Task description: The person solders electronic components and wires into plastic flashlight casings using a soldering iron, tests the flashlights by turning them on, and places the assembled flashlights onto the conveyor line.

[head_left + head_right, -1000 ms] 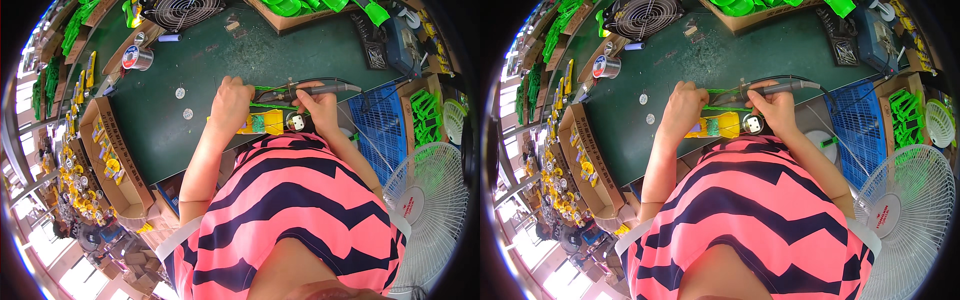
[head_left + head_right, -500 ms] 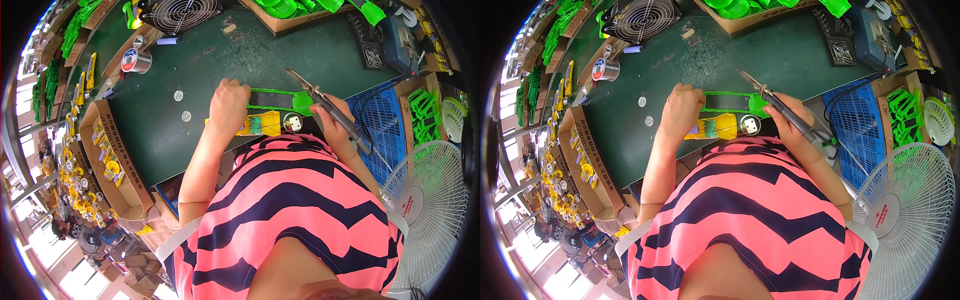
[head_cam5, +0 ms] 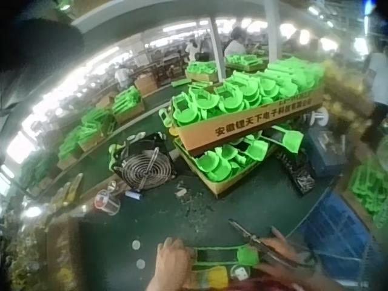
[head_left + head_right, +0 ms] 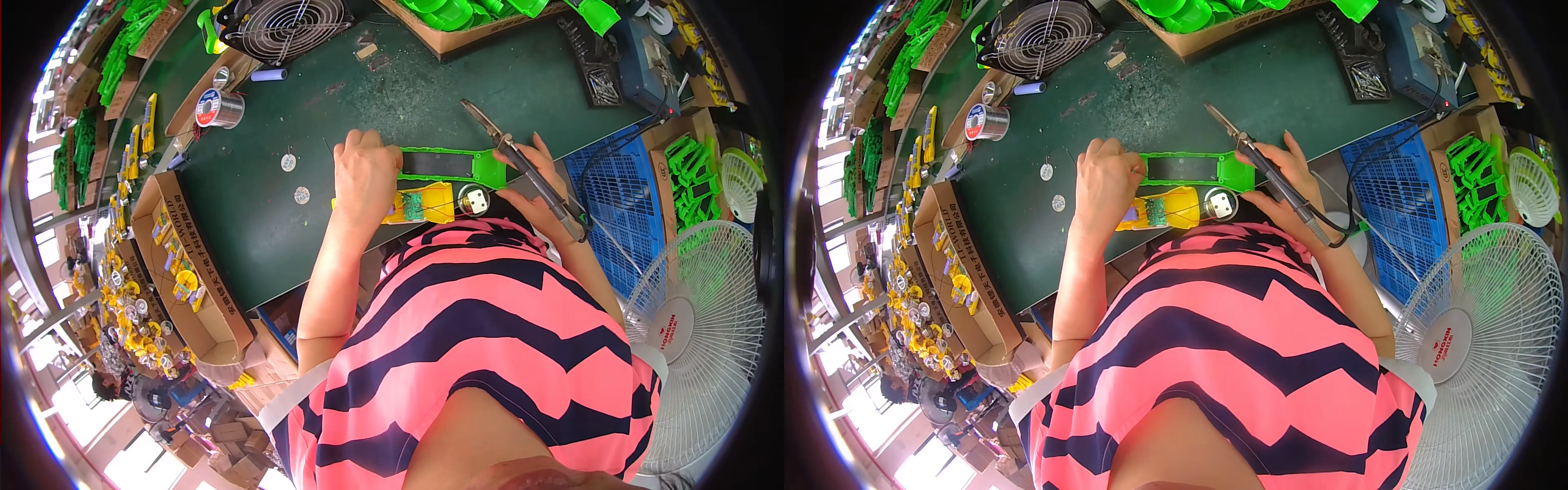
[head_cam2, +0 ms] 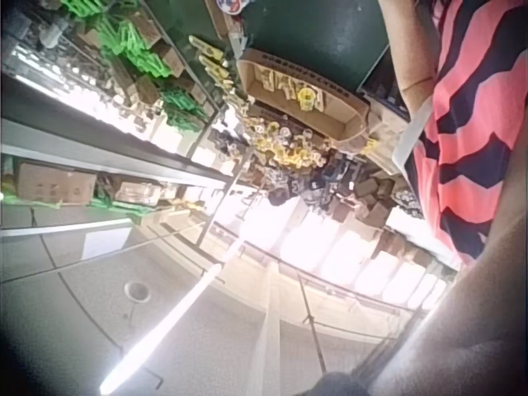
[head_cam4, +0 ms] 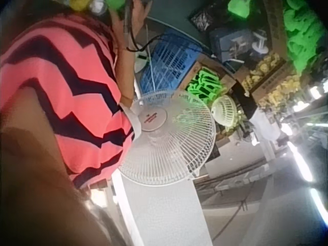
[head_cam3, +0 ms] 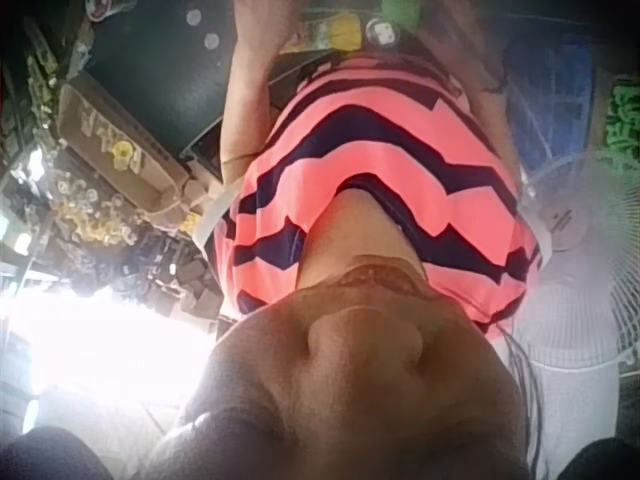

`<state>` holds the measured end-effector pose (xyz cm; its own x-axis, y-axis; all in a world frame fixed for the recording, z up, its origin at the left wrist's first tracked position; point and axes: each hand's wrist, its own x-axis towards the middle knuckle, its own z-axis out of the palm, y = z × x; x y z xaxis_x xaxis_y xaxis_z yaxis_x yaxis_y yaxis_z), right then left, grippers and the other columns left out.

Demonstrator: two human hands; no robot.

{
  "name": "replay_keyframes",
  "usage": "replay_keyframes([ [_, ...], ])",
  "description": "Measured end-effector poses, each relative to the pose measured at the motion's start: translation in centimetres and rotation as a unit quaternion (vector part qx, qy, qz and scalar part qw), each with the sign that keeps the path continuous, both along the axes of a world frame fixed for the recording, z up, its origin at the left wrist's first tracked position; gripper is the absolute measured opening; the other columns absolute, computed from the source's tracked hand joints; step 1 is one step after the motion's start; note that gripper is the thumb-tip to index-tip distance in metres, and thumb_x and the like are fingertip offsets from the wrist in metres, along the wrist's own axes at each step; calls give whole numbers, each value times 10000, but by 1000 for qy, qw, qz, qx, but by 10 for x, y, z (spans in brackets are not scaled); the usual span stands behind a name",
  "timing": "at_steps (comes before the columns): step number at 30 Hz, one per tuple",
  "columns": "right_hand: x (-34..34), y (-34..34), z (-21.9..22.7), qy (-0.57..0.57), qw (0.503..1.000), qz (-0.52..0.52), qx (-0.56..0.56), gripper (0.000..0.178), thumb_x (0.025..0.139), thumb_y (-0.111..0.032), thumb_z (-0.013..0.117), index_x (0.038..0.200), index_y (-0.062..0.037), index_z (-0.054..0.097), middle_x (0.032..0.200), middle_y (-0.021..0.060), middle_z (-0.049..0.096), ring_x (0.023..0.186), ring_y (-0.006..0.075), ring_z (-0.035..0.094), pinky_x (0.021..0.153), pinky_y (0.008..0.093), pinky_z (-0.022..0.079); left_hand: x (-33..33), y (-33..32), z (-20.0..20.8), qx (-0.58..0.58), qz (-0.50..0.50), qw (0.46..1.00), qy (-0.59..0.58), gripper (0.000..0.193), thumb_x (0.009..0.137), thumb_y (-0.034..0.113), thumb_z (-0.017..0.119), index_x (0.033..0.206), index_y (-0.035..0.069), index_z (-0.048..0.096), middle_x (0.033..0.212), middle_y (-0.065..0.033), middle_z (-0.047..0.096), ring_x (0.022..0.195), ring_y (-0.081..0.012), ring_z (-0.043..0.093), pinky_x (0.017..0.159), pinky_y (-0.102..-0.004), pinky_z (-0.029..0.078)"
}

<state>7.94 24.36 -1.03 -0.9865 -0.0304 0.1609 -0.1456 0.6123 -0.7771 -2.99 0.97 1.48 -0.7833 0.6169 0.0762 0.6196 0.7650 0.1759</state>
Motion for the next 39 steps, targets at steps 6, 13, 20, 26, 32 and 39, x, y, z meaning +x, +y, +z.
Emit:
replay_keyframes([
  [6, -1, -1, 0, 37, 999, -18, 19, 478, 649, -124, 712, 1094, -81, 542, 1076, 64, 568, 979, 228, 556, 1046, 457, 229, -8, -4, 15, 152, -27, 983, -99, 109, 619, 36, 660, 715, 87, 660, 725, -54, 514, 744, -218, 482, 648, -344, 408],
  [13, -1, -2, 0, 46, 998, -14, -42, 481, 658, -128, 709, 1105, -80, 537, 1125, 62, 540, 1020, 215, 535, 1046, 458, 225, 34, 7, 22, 129, -159, 979, 2, 298, 663, 62, 606, 960, 64, 605, 889, -63, 544, 813, -236, 511, 737, -359, 400],
  [20, -7, -4, 4, 47, 998, 2, -37, 481, 660, -45, 683, 1114, -72, 525, 1142, 69, 526, 1057, 213, 511, 1042, 452, 237, 41, 8, -5, 161, -137, 977, 27, 268, 629, 50, 571, 890, 54, 629, 849, -50, 561, 771, -209, 532, 674, -342, 404],
  [26, -31, -9, 2, 16, 998, 32, -53, 461, 678, -68, 658, 1125, -72, 548, 1177, 94, 500, 1124, 270, 452, 1001, 389, 312, 38, 12, -8, 303, -99, 948, -4, 144, 664, 20, 613, 805, 40, 632, 681, -62, 536, 645, -233, 530, 623, -339, 413],
  [32, -43, -14, 5, -12, 991, 112, -67, 462, 656, -97, 681, 1101, -77, 560, 1158, 111, 506, 1081, 282, 480, 944, 355, 369, 29, 17, -8, 202, 35, 979, -21, 41, 707, 44, 602, 736, 64, 624, 689, -92, 543, 672, -272, 562, 595, -344, 432],
  [39, -37, 4, 10, 140, 981, 76, -109, 191, 751, -78, 633, 921, 1, 599, 812, 86, 642, 1037, 242, 526, 936, 421, 369, 22, 16, -5, 157, 61, 982, -85, 43, 723, 82, 587, 733, 82, 629, 682, -83, 550, 590, -269, 567, 530, -350, 442],
])
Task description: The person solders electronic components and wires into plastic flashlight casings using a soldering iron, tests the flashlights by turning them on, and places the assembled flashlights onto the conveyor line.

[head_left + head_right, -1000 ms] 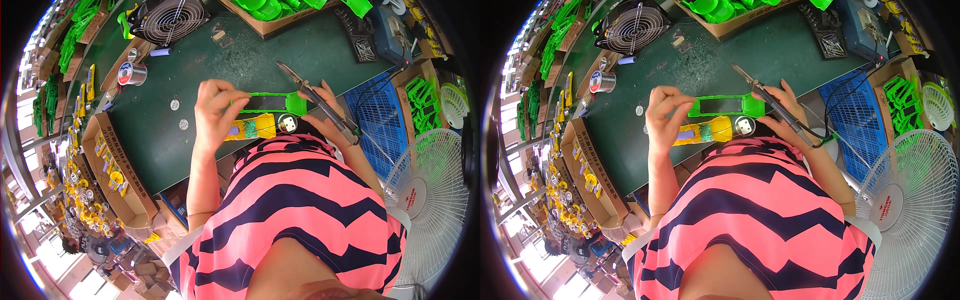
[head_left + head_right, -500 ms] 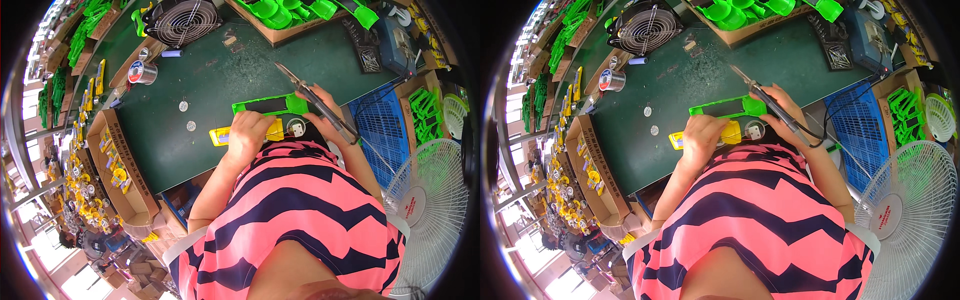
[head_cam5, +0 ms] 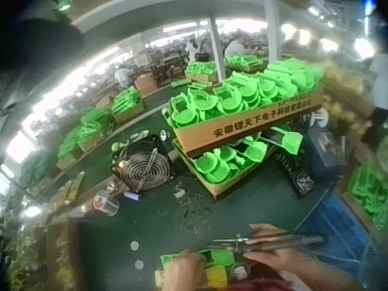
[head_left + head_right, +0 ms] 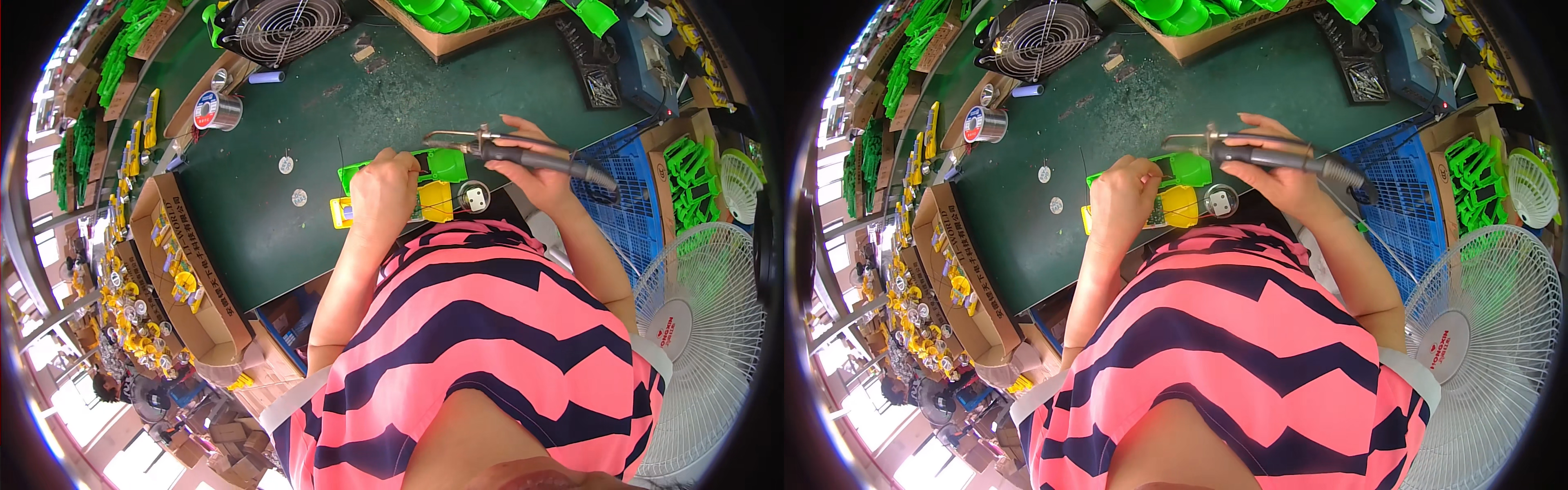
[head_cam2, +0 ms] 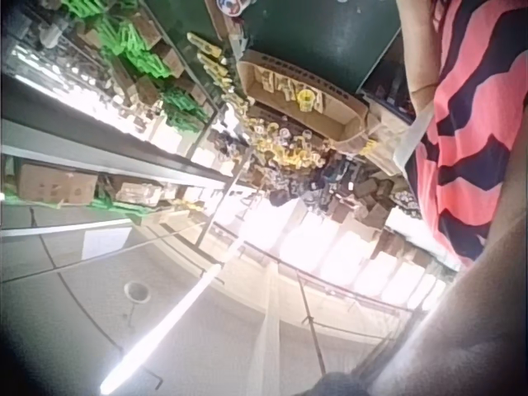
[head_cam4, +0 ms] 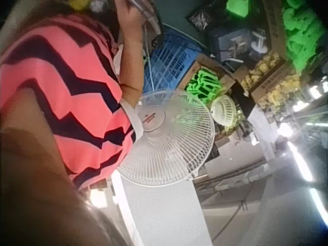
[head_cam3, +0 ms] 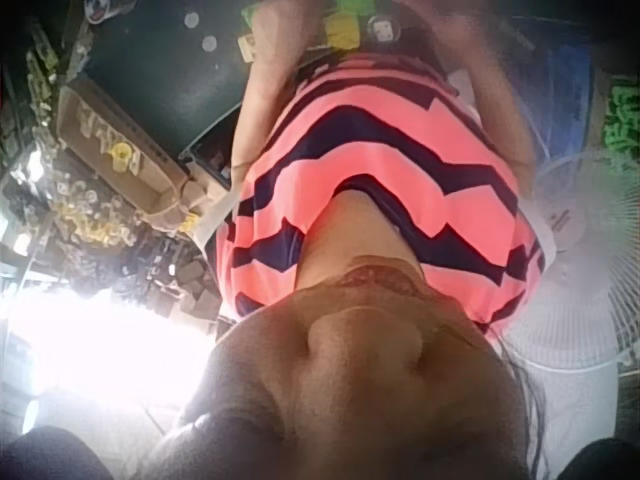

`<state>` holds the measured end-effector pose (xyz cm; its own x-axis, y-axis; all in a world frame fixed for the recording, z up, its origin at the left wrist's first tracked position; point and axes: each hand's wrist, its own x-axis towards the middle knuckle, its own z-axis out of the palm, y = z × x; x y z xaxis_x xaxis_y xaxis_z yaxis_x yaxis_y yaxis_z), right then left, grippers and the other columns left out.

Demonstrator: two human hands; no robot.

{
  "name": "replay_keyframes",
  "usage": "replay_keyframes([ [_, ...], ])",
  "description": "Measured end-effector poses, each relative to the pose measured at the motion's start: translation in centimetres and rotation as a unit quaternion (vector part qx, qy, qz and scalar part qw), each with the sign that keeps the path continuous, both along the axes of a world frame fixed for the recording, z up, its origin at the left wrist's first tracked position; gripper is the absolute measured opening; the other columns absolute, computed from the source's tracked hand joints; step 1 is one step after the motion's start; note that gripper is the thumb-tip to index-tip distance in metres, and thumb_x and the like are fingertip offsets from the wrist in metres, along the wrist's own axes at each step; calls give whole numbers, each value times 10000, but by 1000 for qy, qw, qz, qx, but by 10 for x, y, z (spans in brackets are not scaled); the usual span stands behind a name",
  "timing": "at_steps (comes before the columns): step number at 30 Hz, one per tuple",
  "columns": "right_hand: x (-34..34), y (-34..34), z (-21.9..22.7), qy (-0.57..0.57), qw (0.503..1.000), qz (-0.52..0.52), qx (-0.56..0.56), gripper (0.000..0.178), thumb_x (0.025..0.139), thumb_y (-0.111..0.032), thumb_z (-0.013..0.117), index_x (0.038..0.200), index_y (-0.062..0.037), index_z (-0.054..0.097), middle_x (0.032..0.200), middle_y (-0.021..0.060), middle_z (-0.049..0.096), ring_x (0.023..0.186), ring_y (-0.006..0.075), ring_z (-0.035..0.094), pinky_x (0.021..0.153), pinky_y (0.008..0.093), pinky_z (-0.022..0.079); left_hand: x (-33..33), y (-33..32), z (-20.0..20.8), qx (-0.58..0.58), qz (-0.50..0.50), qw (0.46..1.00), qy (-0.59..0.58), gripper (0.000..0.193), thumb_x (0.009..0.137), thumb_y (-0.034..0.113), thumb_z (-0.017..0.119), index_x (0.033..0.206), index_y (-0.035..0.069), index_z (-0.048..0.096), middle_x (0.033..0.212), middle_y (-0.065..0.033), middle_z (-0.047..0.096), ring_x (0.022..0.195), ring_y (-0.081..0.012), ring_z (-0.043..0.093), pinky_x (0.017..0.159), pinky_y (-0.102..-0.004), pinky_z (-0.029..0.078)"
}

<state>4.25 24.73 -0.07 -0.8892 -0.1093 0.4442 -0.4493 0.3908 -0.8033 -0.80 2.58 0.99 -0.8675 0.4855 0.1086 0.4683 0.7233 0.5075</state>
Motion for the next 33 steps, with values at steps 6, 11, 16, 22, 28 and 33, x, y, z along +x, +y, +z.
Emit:
replay_keyframes([
  [6, 0, -3, -9, -225, 932, -51, -279, 168, 772, -55, 624, 888, 50, 563, 757, 74, 588, 632, 114, 603, 572, 210, 484, 0, 4, 1, -40, -11, 999, 16, 50, 728, 104, 579, 721, 88, 626, 683, -79, 551, 595, -267, 570, 537, -357, 443],
  [11, -1, -8, -19, -244, 933, -61, -258, 180, 762, -66, 635, 882, 49, 567, 768, 76, 592, 623, 116, 602, 556, 212, 486, 0, 5, 0, -60, -8, 998, 31, 55, 729, 113, 578, 716, 87, 625, 687, -80, 549, 595, -268, 570, 535, -360, 441],
  [16, 4, -11, -27, -217, 933, -70, -278, 184, 758, -69, 639, 880, 47, 567, 778, 78, 594, 630, 119, 606, 558, 210, 489, 0, 5, -2, -61, -6, 997, 41, 59, 727, 110, 572, 711, 85, 623, 684, -82, 545, 592, -266, 569, 532, -361, 440],
  [22, 10, -13, -25, -205, 937, -67, -275, 194, 765, -58, 635, 907, 48, 555, 810, 93, 597, 643, 131, 614, 570, 212, 489, 0, 6, -2, -54, -12, 997, 52, 59, 720, 108, 572, 702, 86, 624, 679, -80, 543, 590, -266, 566, 529, -361, 438],
  [28, 27, -22, -10, -117, 942, -102, -299, 172, 791, -6, 587, 948, 41, 533, 903, 135, 609, 680, 151, 628, 698, 247, 481, 0, 6, -2, -60, -8, 997, 53, 62, 719, 114, 574, 699, 87, 626, 679, -82, 545, 592, -266, 566, 530, -361, 438],
  [33, 35, -39, -5, -39, 994, -58, -90, 324, 778, -56, 620, 1065, 5, 483, 1029, 154, 575, 838, 177, 619, 936, 409, 378, 0, 7, -1, -68, -13, 996, 48, 60, 718, 116, 577, 699, 84, 625, 682, -84, 547, 591, -271, 567, 531, -364, 439],
])
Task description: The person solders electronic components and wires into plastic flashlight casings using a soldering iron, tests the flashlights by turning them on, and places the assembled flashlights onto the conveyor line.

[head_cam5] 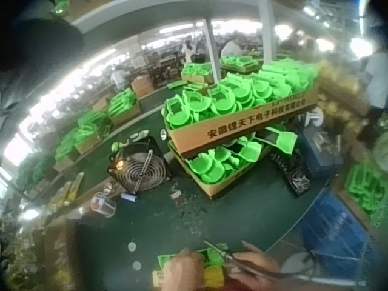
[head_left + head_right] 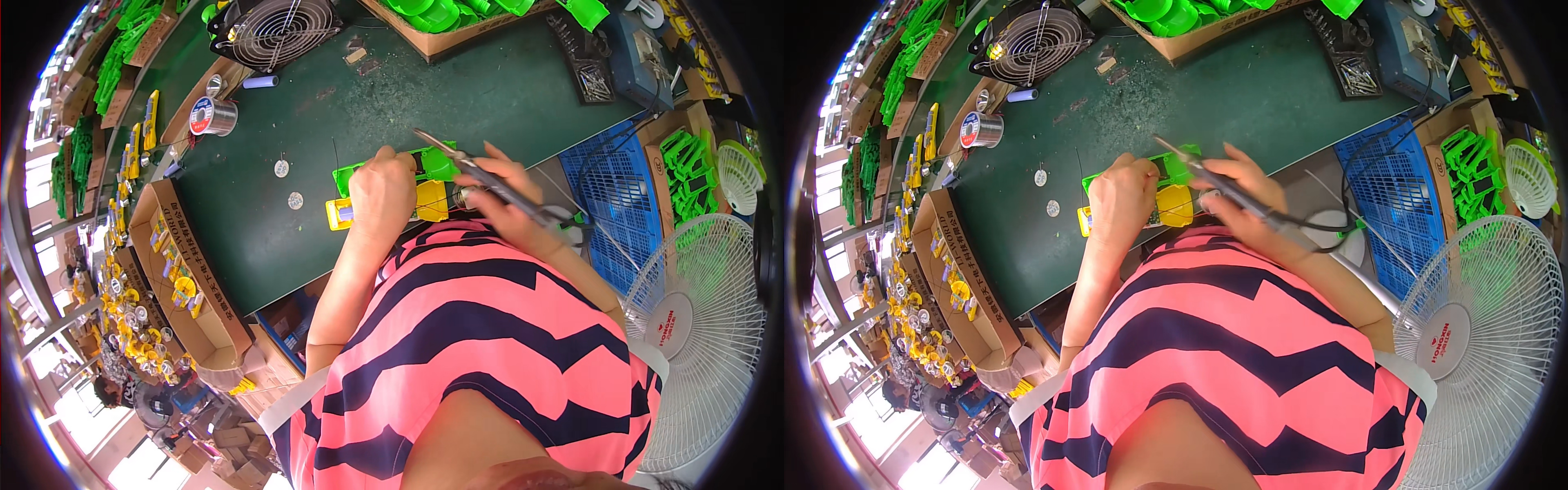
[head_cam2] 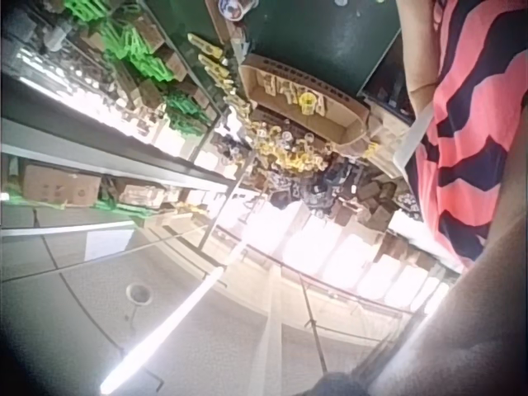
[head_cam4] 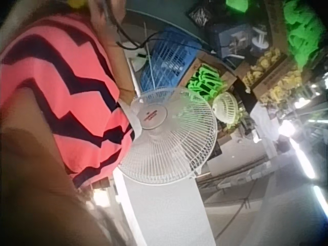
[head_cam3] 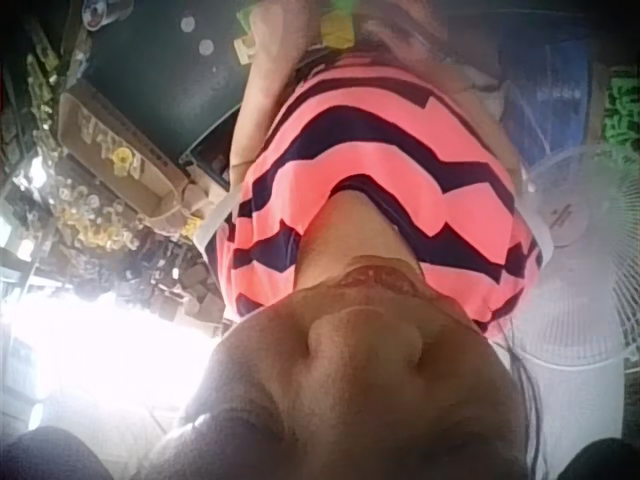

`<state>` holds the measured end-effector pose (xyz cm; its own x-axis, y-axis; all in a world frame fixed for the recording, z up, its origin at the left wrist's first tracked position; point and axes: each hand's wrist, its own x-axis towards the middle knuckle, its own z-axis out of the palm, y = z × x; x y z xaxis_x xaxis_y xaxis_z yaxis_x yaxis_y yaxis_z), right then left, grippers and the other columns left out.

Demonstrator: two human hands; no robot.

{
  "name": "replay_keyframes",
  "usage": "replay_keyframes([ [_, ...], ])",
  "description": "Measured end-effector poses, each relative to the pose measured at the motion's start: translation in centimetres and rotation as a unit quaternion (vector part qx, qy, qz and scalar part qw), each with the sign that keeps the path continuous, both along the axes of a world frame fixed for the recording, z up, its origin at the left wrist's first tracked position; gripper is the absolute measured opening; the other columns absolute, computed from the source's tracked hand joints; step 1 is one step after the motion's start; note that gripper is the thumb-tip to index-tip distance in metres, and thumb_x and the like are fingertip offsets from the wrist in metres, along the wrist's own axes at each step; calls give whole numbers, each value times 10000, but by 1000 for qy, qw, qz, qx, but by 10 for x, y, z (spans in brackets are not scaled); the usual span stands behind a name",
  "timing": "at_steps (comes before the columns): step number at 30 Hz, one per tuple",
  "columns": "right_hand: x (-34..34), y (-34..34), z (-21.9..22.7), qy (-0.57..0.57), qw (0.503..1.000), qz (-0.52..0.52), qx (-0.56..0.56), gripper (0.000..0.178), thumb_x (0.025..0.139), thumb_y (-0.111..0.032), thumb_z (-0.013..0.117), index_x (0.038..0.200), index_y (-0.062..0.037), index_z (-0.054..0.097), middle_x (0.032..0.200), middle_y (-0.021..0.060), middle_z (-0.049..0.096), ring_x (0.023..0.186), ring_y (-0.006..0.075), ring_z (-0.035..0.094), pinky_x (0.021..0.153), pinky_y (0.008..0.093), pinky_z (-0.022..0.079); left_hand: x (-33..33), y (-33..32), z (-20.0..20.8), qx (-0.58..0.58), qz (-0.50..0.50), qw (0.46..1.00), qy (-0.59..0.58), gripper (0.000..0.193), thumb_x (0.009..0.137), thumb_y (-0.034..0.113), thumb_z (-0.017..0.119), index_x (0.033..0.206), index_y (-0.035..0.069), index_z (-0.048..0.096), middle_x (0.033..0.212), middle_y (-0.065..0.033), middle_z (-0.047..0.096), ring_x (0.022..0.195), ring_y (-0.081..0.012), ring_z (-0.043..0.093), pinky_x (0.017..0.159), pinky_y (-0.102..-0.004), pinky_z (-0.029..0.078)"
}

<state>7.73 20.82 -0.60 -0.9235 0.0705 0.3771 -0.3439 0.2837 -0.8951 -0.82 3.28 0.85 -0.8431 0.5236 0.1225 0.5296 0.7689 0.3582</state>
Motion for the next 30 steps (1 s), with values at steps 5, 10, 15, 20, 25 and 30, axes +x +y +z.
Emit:
replay_keyframes([
  [5, -9, -19, -7, -82, 982, 111, 130, 655, 664, -165, 729, 1192, -26, 366, 1123, 105, 531, 1097, 263, 473, 1054, 500, 101, 1, 0, 1, -13, 3, 1000, -3, 40, 703, 105, 597, 714, 78, 624, 684, -87, 548, 590, -276, 569, 533, -370, 443],
  [10, -7, -21, -7, -42, 986, 83, 137, 739, 633, -95, 735, 1239, -49, 315, 1083, 126, 507, 975, 275, 522, 1038, 533, 129, 2, 1, -1, -2, -10, 1000, 27, 17, 656, 57, 582, 655, 62, 599, 663, -105, 527, 575, -264, 578, 512, -353, 466],
  [15, -6, -21, -3, -90, 986, 96, 101, 740, 624, -88, 736, 1233, -43, 317, 1091, 129, 501, 900, 277, 541, 1039, 525, 151, 1, 0, -3, 0, -16, 1000, 20, 36, 658, 40, 572, 665, 56, 603, 670, -108, 527, 601, -267, 582, 527, -353, 470],
  [20, -7, -21, -6, -82, 987, 91, 104, 733, 621, -92, 738, 1225, -45, 324, 1101, 138, 495, 931, 292, 532, 1038, 529, 151, 0, -2, 5, -10, -21, 1000, 6, 38, 684, 62, 578, 690, 50, 613, 674, -99, 534, 632, -257, 584, 552, -343, 474],
  [25, -10, -21, -8, -77, 987, 102, 102, 695, 648, -94, 716, 1224, -55, 329, 1148, 149, 483, 1060, 316, 478, 1032, 546, 138, 4, -33, 33, 110, 123, 985, 55, 157, 672, 172, 701, 671, 41, 616, 668, -57, 548, 603, -223, 528, 535, -332, 423],
  [30, -21, -15, 2, -99, 980, 110, 133, 685, 655, -90, 709, 1224, -68, 330, 1181, 118, 489, 1059, 305, 495, 1032, 546, 123, 15, -35, 20, 166, 13, 986, -24, 117, 653, 76, 680, 769, 75, 661, 780, -49, 586, 766, -208, 522, 680, -310, 413],
])
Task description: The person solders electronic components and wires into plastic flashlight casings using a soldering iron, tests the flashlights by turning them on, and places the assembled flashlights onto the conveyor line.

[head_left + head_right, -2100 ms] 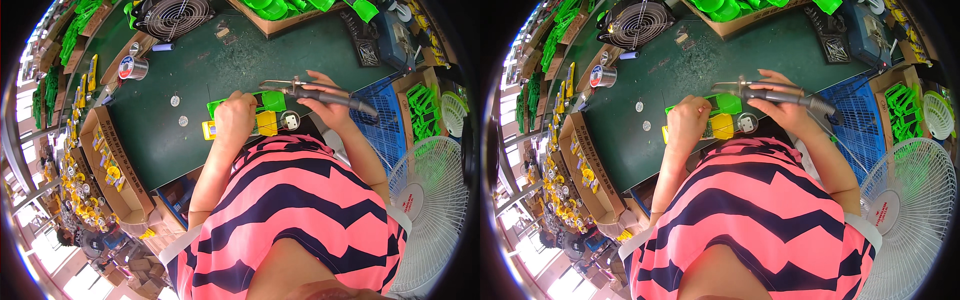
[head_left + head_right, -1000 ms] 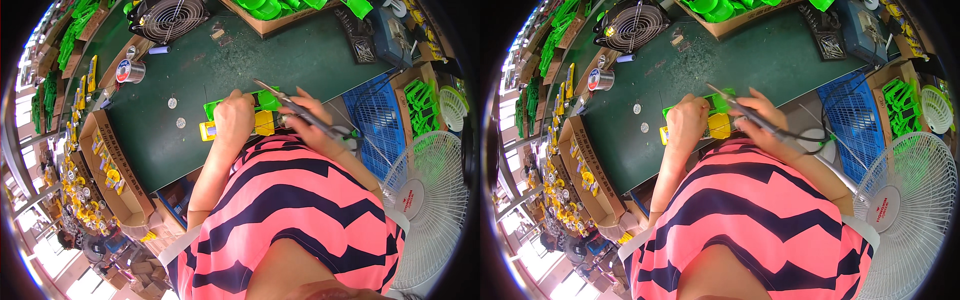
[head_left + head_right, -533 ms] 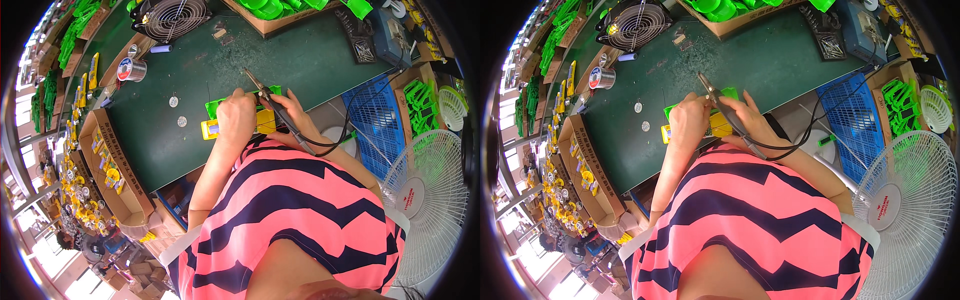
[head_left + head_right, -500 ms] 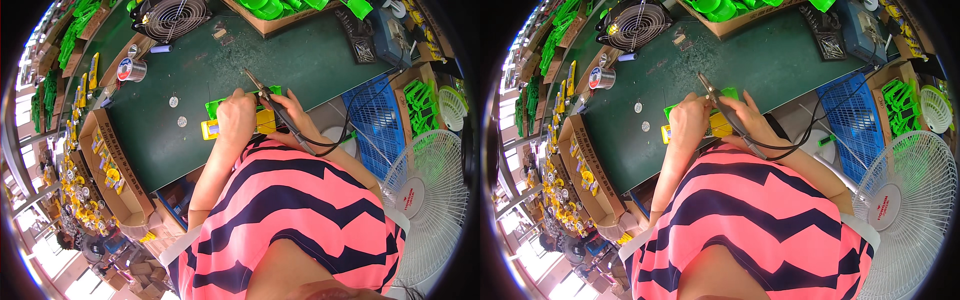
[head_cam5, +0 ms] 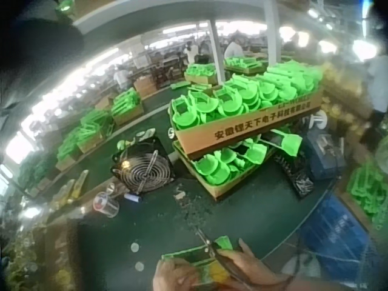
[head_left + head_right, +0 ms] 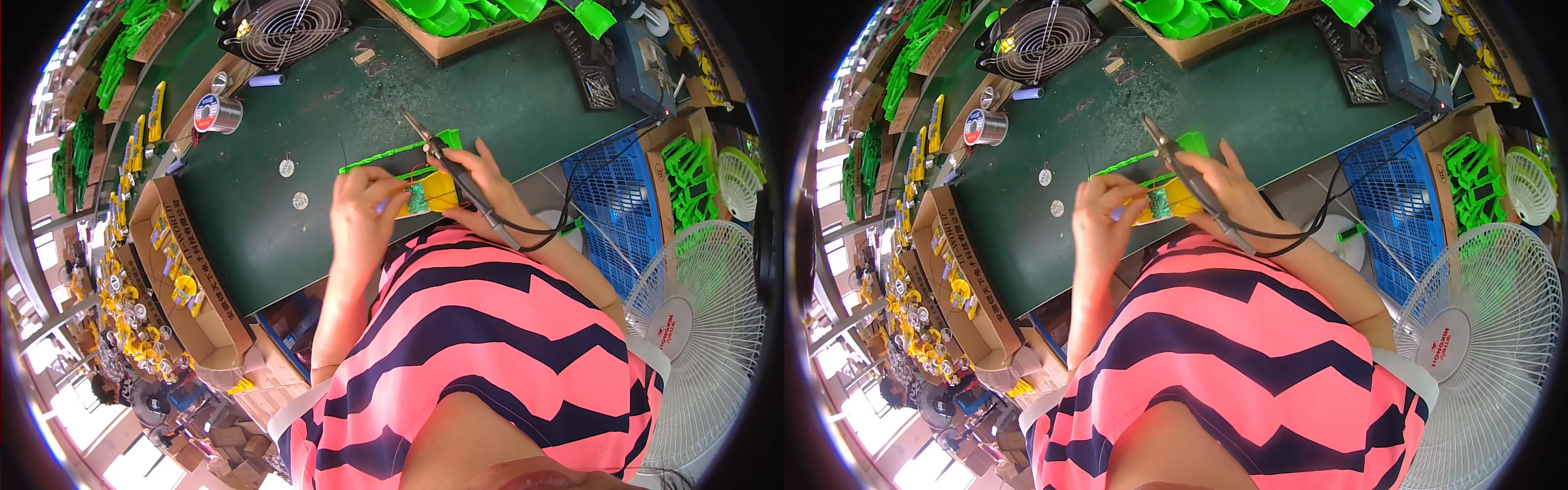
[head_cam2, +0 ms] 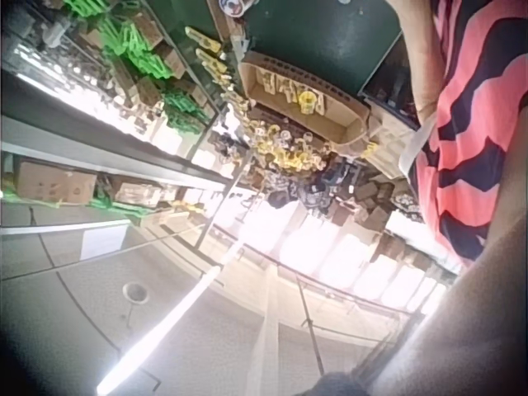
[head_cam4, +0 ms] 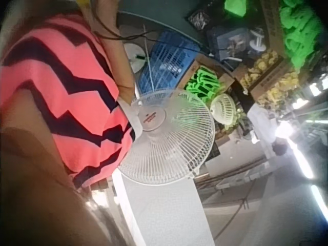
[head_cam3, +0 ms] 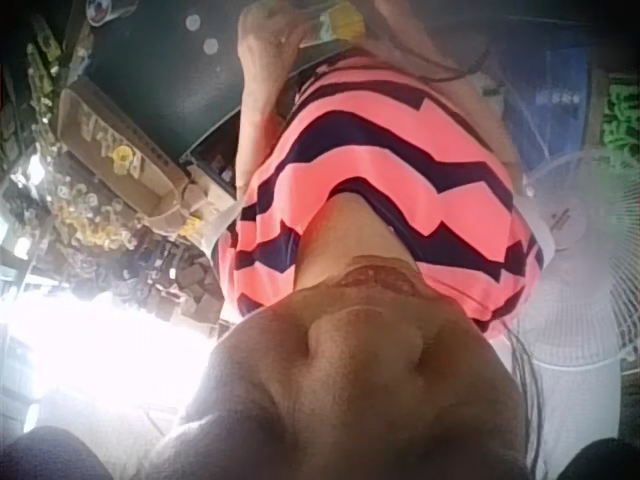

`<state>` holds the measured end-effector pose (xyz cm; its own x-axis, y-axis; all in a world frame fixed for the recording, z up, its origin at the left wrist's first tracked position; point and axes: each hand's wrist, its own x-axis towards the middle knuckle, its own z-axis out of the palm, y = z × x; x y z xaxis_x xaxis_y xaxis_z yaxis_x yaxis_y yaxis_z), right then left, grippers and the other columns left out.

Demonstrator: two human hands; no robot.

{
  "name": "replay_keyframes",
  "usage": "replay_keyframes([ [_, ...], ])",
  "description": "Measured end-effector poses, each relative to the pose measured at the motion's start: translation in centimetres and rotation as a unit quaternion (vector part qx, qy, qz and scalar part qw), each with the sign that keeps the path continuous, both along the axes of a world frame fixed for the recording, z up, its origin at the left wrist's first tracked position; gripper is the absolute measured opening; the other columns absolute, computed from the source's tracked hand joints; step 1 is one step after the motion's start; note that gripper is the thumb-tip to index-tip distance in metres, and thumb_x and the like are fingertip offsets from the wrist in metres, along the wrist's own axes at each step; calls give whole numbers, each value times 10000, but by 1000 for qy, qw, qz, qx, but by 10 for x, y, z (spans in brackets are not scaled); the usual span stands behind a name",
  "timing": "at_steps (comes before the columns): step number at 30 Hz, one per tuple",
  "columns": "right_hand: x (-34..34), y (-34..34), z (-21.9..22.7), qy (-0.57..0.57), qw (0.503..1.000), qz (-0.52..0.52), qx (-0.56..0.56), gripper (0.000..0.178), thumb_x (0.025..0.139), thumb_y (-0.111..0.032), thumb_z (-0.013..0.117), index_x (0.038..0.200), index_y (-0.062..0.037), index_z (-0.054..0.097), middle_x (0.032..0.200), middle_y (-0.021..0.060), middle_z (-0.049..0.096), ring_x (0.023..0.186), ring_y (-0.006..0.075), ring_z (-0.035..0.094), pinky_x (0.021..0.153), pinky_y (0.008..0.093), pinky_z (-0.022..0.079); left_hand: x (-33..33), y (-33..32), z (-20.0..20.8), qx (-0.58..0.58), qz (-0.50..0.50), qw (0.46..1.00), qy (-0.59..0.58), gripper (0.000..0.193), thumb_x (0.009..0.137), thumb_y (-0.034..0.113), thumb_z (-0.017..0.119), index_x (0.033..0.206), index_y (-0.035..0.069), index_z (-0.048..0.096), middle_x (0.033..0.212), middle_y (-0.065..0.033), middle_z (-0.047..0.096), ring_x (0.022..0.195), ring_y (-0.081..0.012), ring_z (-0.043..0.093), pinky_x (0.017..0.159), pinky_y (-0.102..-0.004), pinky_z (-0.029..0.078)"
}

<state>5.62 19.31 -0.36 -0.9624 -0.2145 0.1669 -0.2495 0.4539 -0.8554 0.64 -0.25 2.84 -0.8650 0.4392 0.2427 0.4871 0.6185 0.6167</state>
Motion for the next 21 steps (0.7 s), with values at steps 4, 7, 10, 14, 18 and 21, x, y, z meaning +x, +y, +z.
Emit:
replay_keyframes([
  [4, -18, 11, 6, 18, 999, -1, 45, 697, 648, -77, 712, 1222, -85, 317, 1165, 77, 528, 1017, 303, 534, 1034, 542, 112, 10, 20, -27, 70, 39, 997, 20, 121, 656, 35, 670, 765, 84, 655, 753, -35, 568, 727, -197, 506, 643, -305, 404],
  [7, -22, 13, 5, -3, 1000, 1, 25, 683, 646, -78, 717, 1210, -85, 332, 1148, 63, 541, 998, 295, 547, 1034, 535, 127, 13, 23, -34, 94, 80, 992, -8, 116, 656, 34, 673, 759, 80, 648, 722, -32, 559, 707, -187, 505, 627, -302, 397],
  [10, -19, 10, 2, 37, 999, -18, 24, 633, 646, -87, 722, 1178, -81, 379, 1058, 57, 580, 921, 273, 579, 1033, 520, 156, 11, 18, -31, 73, 32, 996, 31, 98, 658, 29, 674, 741, 69, 641, 756, -42, 555, 684, -186, 503, 616, -297, 395],
  [14, 2, 15, 3, 167, 981, -89, 49, 422, 650, -112, 728, 1023, -69, 535, 779, 54, 631, 685, 195, 614, 1026, 481, 219, 11, 12, -25, 54, 38, 997, 39, 92, 652, 22, 677, 727, 58, 637, 816, -55, 551, 692, -193, 520, 623, -294, 411],
  [18, 29, 20, 0, 193, 973, -123, -23, 195, 676, -86, 701, 841, -62, 601, 673, 48, 616, 570, 164, 585, 1014, 461, 244, 10, 9, -23, 61, 51, 997, -14, 104, 627, 5, 675, 715, 41, 632, 850, -65, 544, 753, -201, 557, 663, -290, 449],
  [21, 34, 10, -14, 137, 971, -162, -107, 215, 699, -33, 661, 891, -15, 566, 668, 54, 619, 623, 142, 615, 999, 457, 273, 9, 11, -25, 92, 60, 993, -52, 105, 601, -13, 668, 666, 25, 594, 839, -84, 520, 780, -237, 524, 661, -334, 429],
])
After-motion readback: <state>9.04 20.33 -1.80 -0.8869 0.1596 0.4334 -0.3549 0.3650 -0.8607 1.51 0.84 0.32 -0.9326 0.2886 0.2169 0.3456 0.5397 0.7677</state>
